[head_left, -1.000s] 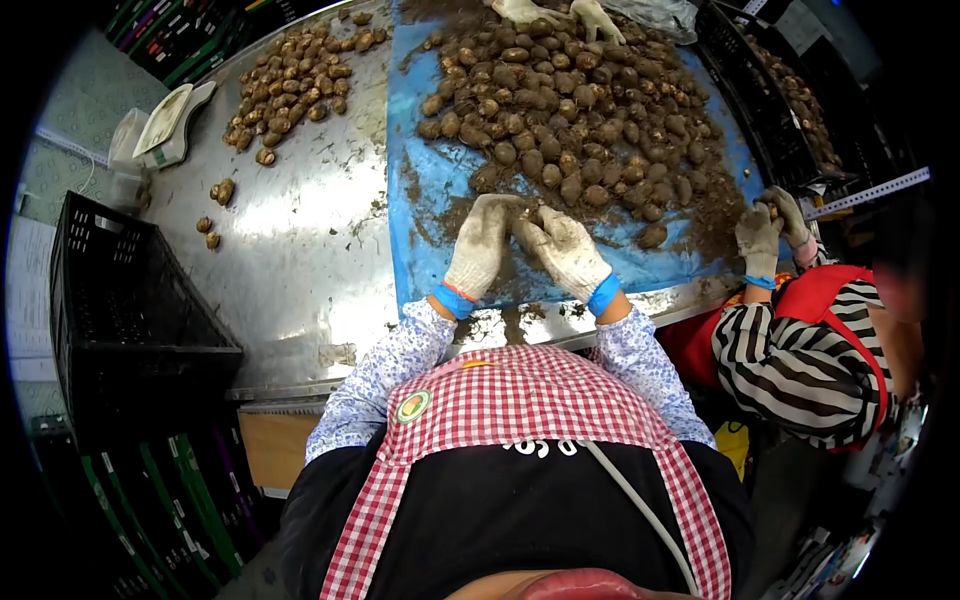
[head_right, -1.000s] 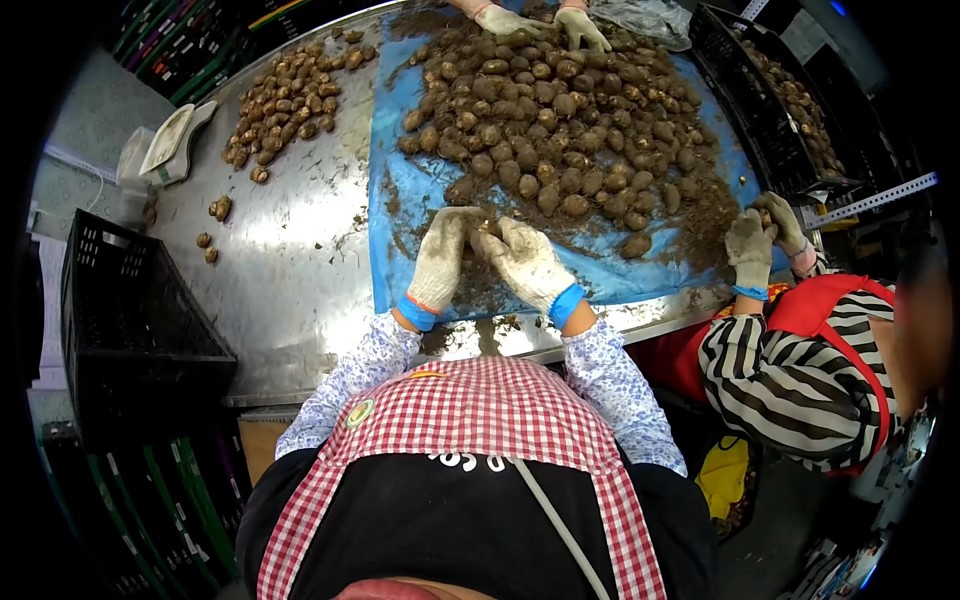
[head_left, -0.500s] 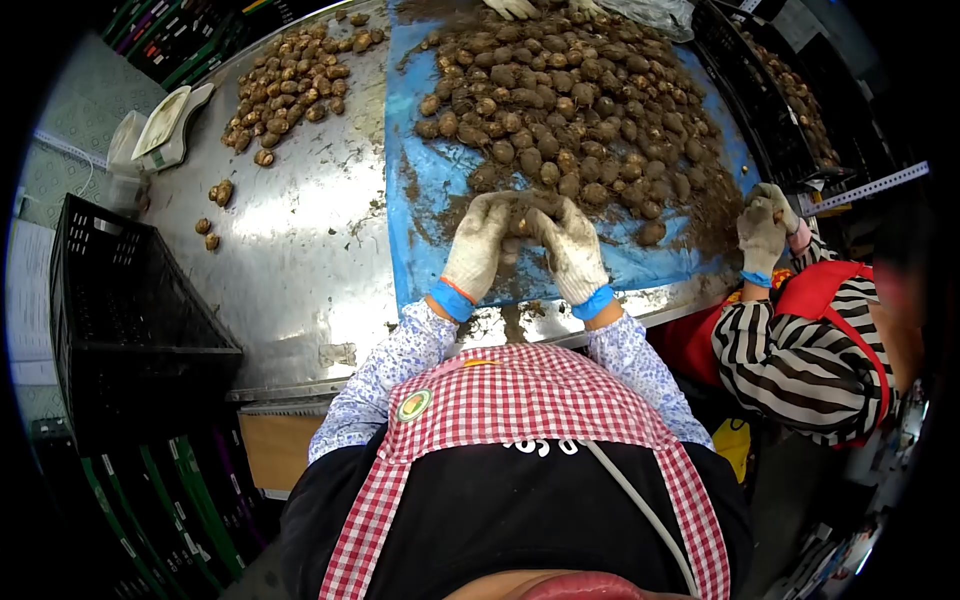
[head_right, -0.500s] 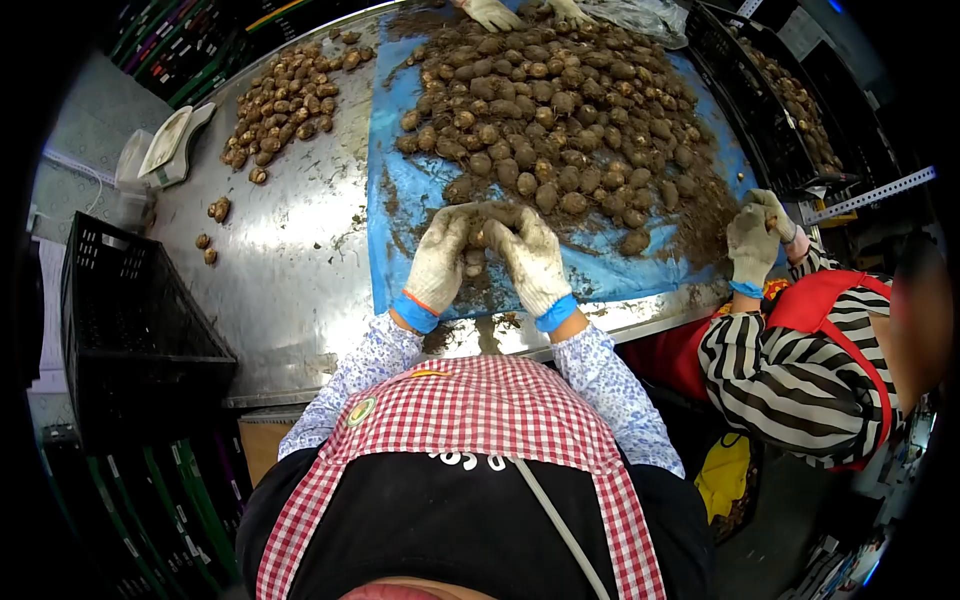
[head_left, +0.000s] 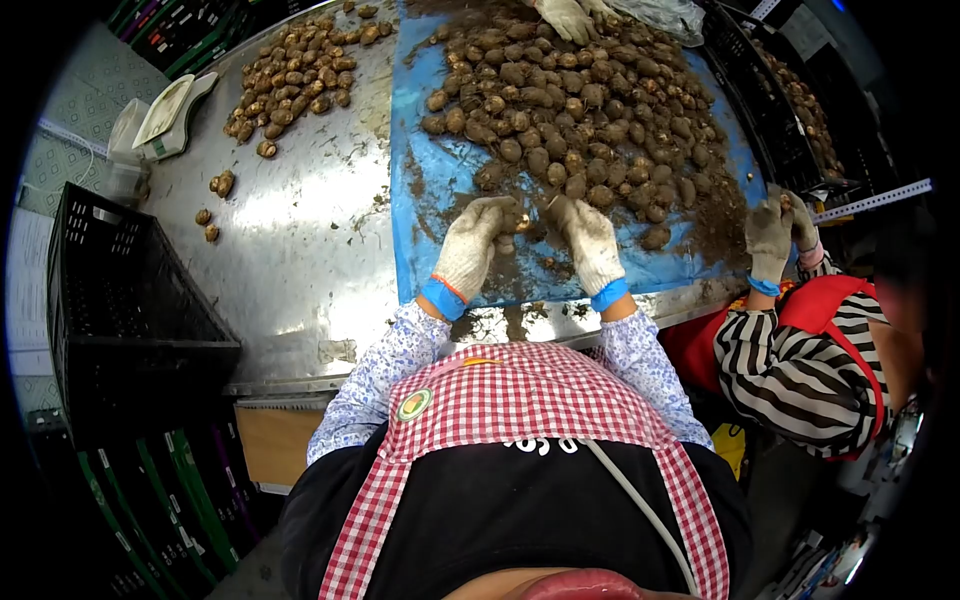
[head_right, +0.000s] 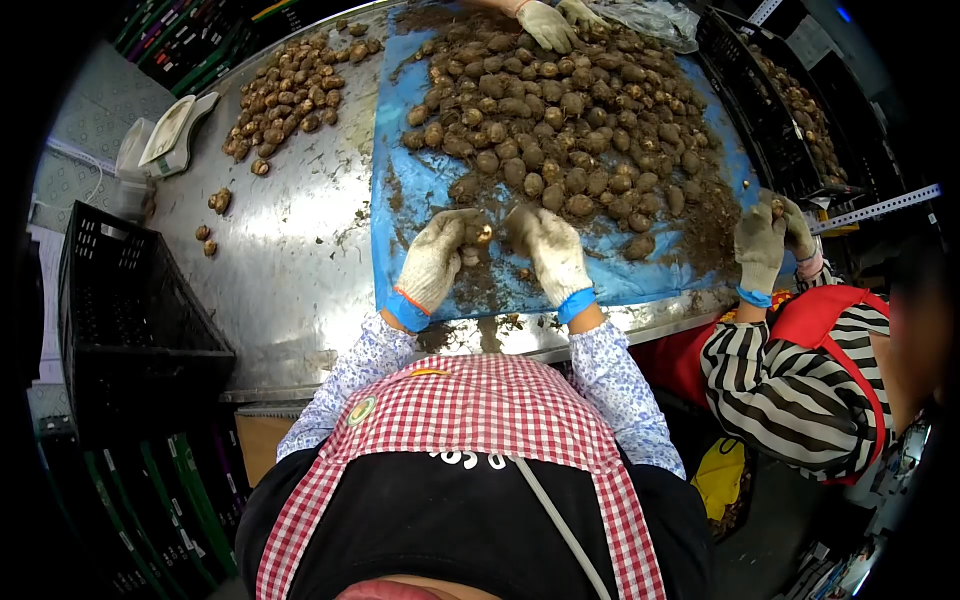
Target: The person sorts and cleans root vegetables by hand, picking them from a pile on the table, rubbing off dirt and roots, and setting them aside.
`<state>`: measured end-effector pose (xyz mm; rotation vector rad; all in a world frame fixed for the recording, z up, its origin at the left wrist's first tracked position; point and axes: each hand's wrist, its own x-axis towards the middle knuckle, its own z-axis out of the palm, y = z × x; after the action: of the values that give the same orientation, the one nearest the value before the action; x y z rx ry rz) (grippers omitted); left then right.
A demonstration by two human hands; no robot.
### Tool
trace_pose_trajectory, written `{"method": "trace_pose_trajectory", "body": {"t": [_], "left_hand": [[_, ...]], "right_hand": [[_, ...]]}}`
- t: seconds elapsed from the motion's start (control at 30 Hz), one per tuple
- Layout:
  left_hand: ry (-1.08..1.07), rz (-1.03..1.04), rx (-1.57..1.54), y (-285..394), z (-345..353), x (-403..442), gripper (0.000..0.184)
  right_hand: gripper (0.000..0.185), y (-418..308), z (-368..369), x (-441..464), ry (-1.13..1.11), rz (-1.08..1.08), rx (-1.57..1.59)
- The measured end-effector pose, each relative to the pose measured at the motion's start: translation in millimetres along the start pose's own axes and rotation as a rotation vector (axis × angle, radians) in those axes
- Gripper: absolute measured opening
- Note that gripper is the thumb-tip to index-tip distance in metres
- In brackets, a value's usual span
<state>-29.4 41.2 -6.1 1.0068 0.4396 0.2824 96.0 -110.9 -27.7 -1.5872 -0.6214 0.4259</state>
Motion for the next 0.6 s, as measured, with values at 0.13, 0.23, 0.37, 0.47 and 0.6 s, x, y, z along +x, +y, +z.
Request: {"method": "trace_pose_trajectory", "body": {"t": [0.13,0.23,0.37,0.47,0.6], "left_hand": [[-0.065,0.013,-0.069,-7.3,10.3,-2.3,0.034],[0.046,0.237,0.274,11.3,22.7,-13.3,0.03],[0.088,0.35,0.54,18.6,21.9,-24.2,0.027],[-0.025,0.658,0.621,7.8,31.2,-27.4,0.025],[-0.027,0.292,0.352,38.4,22.3,-32.8,0.032]], "right_hand": [[0.032,-64.9,19.9,-10.7,-0.114,-0.291,-0.638],[0.029,-73.3,26.3,-10.8,-0.028,-0.25,-0.516],[0.032,-69.4,27.9,7.7,-0.092,-0.186,-0.674],[0.038,-45.6,22.5,37.9,-0.302,0.307,-0.549],[0.038,-29.1,3.2,34.9,-0.202,0.262,-0.422]]}}
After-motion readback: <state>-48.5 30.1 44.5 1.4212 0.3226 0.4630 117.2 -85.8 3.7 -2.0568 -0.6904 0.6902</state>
